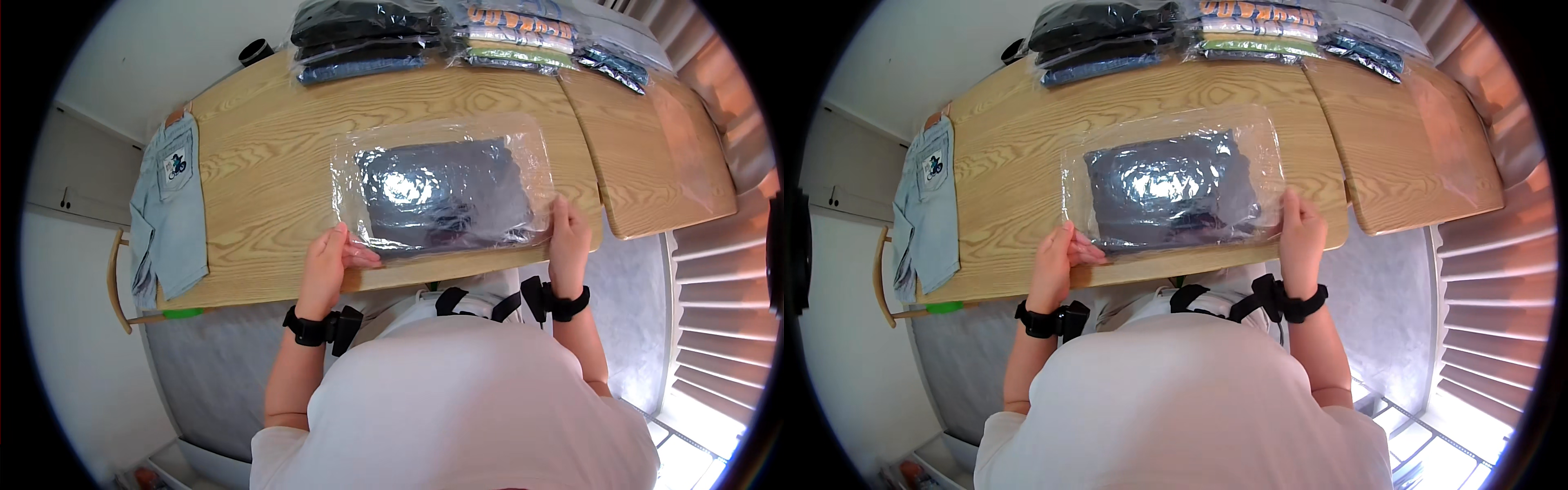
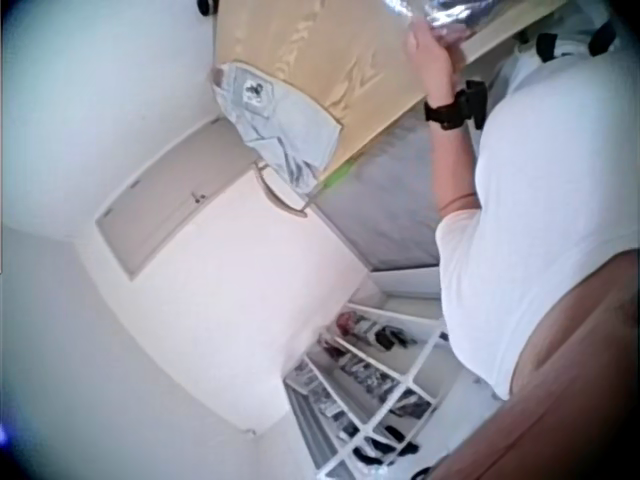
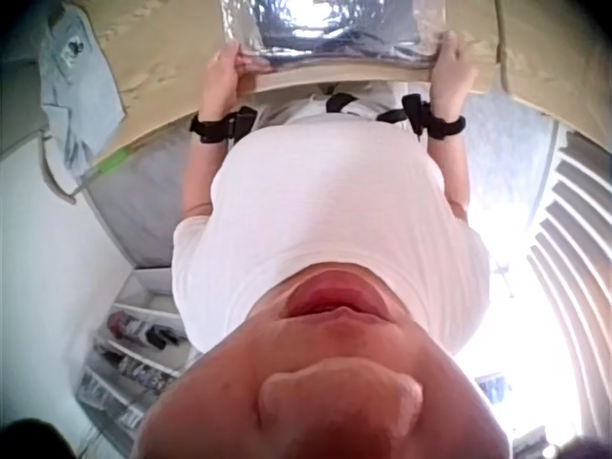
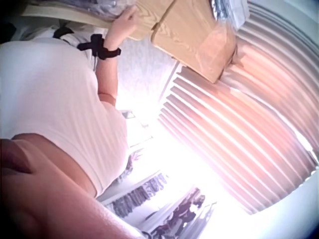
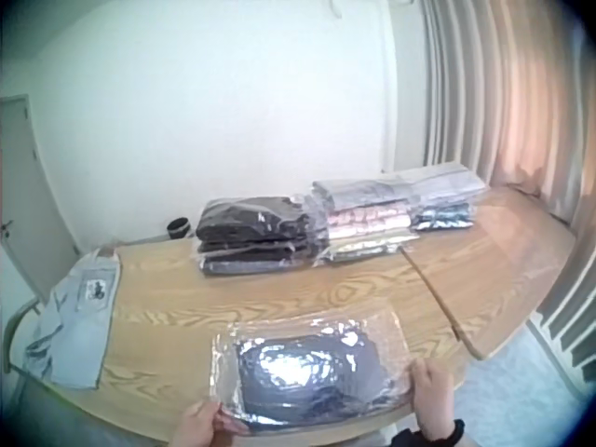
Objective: Fold various items of clothing including a dark sweatshirt and denim shorts, and place them into plastic bags.
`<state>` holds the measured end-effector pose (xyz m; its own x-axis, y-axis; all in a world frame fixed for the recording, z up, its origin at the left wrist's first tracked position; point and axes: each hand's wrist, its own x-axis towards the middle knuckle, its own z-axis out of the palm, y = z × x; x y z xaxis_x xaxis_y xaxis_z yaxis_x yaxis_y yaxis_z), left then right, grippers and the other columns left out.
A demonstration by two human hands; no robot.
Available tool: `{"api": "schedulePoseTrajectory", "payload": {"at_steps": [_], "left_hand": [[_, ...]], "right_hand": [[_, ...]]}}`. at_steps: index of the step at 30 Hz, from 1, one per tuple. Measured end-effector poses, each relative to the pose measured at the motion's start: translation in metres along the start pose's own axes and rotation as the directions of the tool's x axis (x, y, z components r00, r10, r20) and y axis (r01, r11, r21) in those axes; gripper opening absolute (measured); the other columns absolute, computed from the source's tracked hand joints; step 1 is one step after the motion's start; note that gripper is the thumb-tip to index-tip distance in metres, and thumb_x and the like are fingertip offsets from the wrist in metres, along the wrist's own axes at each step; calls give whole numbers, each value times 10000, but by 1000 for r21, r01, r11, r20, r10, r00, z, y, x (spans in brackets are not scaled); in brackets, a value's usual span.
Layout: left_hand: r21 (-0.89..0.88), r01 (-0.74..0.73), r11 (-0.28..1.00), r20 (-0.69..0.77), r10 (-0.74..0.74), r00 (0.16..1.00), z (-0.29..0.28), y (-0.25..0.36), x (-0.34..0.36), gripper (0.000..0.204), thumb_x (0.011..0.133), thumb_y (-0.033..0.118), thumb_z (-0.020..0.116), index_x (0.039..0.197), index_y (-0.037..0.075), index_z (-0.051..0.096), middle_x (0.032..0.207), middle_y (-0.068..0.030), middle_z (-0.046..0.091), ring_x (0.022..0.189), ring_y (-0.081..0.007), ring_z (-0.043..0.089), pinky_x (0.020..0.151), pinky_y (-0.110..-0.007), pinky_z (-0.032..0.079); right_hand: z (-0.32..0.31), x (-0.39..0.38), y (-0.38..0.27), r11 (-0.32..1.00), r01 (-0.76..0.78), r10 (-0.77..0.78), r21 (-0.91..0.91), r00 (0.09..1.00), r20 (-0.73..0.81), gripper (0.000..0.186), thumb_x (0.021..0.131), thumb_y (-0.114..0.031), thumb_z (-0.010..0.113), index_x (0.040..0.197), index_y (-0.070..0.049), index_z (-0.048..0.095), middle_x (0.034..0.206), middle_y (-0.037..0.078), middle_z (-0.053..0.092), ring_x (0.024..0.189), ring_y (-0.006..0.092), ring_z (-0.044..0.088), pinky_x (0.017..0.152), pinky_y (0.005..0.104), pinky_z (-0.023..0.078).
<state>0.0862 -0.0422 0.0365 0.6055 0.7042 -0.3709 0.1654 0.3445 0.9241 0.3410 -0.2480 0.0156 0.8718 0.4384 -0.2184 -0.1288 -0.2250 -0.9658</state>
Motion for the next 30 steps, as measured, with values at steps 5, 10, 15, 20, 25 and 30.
{"api": "schedulePoseTrajectory", "payload": {"at_steps": [5,10,15,20,25,30], "left_hand": [[4,-1,1000,30,1,1000,-4,3,1,379,979,300,386,822,-14,530,737,-162,625,668,-243,644,670,-326,525],[-12,20,1000,19,-20,1000,-9,8,6,337,971,276,407,856,-12,540,775,-163,625,692,-245,639,688,-327,518],[773,-518,366,110,726,678,25,57,-15,279,894,143,518,1115,-25,492,1188,-191,502,1101,-323,473,920,-413,378],[680,-733,-38,694,359,625,65,71,12,536,883,295,537,1294,-20,398,1388,-193,355,1297,-326,329,1049,-439,278],[594,-739,-317,803,175,571,56,44,38,755,869,536,445,1369,-17,321,1439,-150,313,1346,-265,266,1086,-455,198],[590,-749,-300,806,162,570,58,43,45,755,865,533,455,1368,-15,325,1438,-149,317,1348,-260,264,1084,-452,200]], "right_hand": [[37,-43,-44,550,774,-787,-313,606,116,289,805,-89,611,1073,-2,548,1052,153,570,979,279,537,875,401,407],[74,-23,-40,238,785,-622,-572,575,531,362,823,-213,614,1178,-155,575,1299,98,487,1240,294,417,1021,466,303],[69,-14,-47,230,763,-596,-604,601,533,361,831,-246,606,1182,-167,576,1296,109,488,1247,291,404,1020,466,299],[69,-15,-49,204,782,-529,-589,595,605,395,823,-287,613,1193,-160,561,1296,118,489,1255,287,395,1023,488,291],[64,-9,-51,119,802,-503,-586,557,661,442,852,-356,567,1255,-181,521,1351,101,444,1295,276,352,1033,516,271],[64,-1,-43,117,805,-450,-582,565,691,484,877,-407,513,1316,-206,469,1392,89,403,1314,277,330,1034,529,261]]}}
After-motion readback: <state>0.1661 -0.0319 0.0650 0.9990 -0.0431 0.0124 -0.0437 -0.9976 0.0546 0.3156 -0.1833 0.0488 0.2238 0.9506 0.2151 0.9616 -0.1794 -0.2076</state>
